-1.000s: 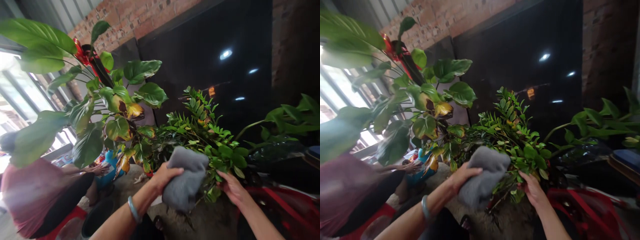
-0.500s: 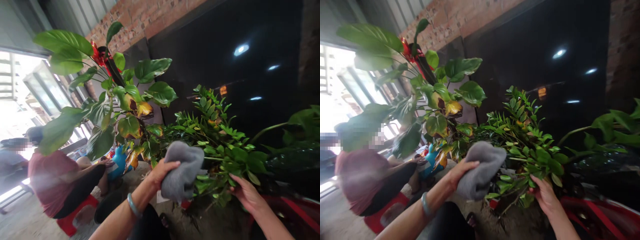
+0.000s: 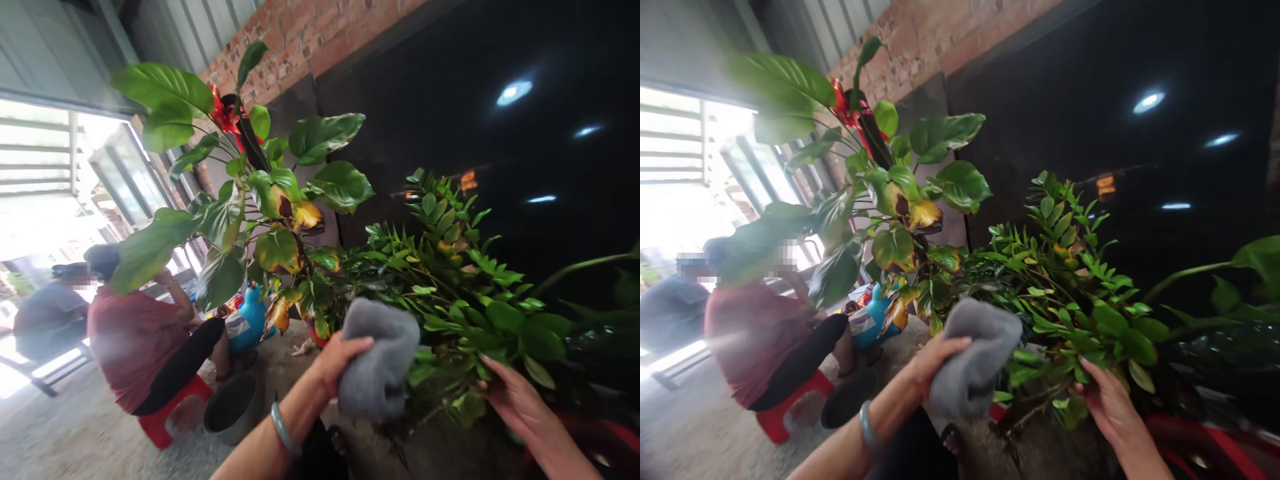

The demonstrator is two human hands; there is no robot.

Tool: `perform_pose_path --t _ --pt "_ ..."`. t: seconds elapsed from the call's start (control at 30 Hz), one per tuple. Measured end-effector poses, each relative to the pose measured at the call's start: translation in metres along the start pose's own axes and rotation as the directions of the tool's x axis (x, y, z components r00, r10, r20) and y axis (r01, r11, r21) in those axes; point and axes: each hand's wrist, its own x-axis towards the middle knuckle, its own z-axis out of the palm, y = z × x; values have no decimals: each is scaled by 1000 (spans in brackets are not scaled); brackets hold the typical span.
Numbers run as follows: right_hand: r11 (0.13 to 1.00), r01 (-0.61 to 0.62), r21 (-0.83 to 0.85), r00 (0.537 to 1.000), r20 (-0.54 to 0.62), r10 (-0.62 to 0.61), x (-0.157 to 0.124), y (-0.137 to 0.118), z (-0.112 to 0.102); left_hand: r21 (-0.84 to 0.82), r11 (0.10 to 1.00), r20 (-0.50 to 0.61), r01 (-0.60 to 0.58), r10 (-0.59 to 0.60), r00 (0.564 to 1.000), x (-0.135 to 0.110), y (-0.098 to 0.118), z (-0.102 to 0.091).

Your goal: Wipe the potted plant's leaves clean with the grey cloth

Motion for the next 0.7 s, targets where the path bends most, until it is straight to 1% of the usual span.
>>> perform_pose_path --t 0.03,0.07,0.1,0.13,0.17,0.2,0.23,0.27,0.3,0.33,0.37,0.4,0.43,0.47,0.53,0.57,0.6,0.63,0.67,0.7 --pt "1000 1 2 1000 7 -1 0 1 0 -27 996 -33 -80 79 996 4 17 2" --pt "1000 2 1 1000 13 -2 0 1 1 -68 985 -89 -160 154 984 10 32 3" --pt "1000 6 0 1000 21 -6 1 3 2 -98 970 -147 -222 206 967 18 41 3" --pt "1000 9 -2 999 32 -9 1 4 3 -113 961 -209 -252 225 952 25 43 2" --pt "1000 13 -1 999 37 -13 1 5 5 -113 962 -256 -248 213 943 31 39 1" --pt "1000 16 1 999 38 -16 1 7 5 -98 973 -278 -207 173 945 34 28 -2" --pt "1000 16 1 999 37 -16 1 7 6 -74 989 -284 -131 105 953 33 13 -6" --pt "1000 15 2 999 31 -15 1 8 6 -35 998 -255 -51 40 966 29 -5 -11" --pt "1000 13 1 1000 22 -13 2 8 5 -7 999 -187 48 -49 981 22 -22 -16" --pt "1000 12 0 1000 15 -12 2 8 3 16 992 -124 127 -124 985 12 -36 -20" --pt "1000 16 2 1000 7 -16 3 7 1 34 990 -71 134 -131 989 2 -44 -23" --pt "1000 19 4 1000 4 -19 4 7 -1 46 990 -34 136 -134 990 -8 -46 -25" --pt "1000 22 6 1000 0 -22 5 6 -3 54 992 -12 113 -112 994 -16 -41 -25" --pt "1000 24 8 1000 -2 -24 6 6 -5 53 996 -7 68 -67 998 -21 -30 -24" --pt "1000 21 8 1000 5 -21 8 5 -6 39 998 -37 -52 54 998 -21 3 -19" --pt "1000 19 9 1000 11 -19 9 6 -6 2 991 -78 -137 137 987 -15 20 -16" --pt "1000 20 13 1000 17 -20 10 6 -4 -38 979 -121 -198 192 974 -8 34 -14" --pt "1000 23 20 1000 19 -23 10 6 -3 -79 966 -165 -246 230 959 2 43 -13" --pt "999 25 28 999 22 -25 9 7 -1 -112 956 -203 -270 244 948 12 47 -13" --pt "999 24 36 999 21 -25 9 7 1 -126 957 -232 -261 228 946 21 43 -14"
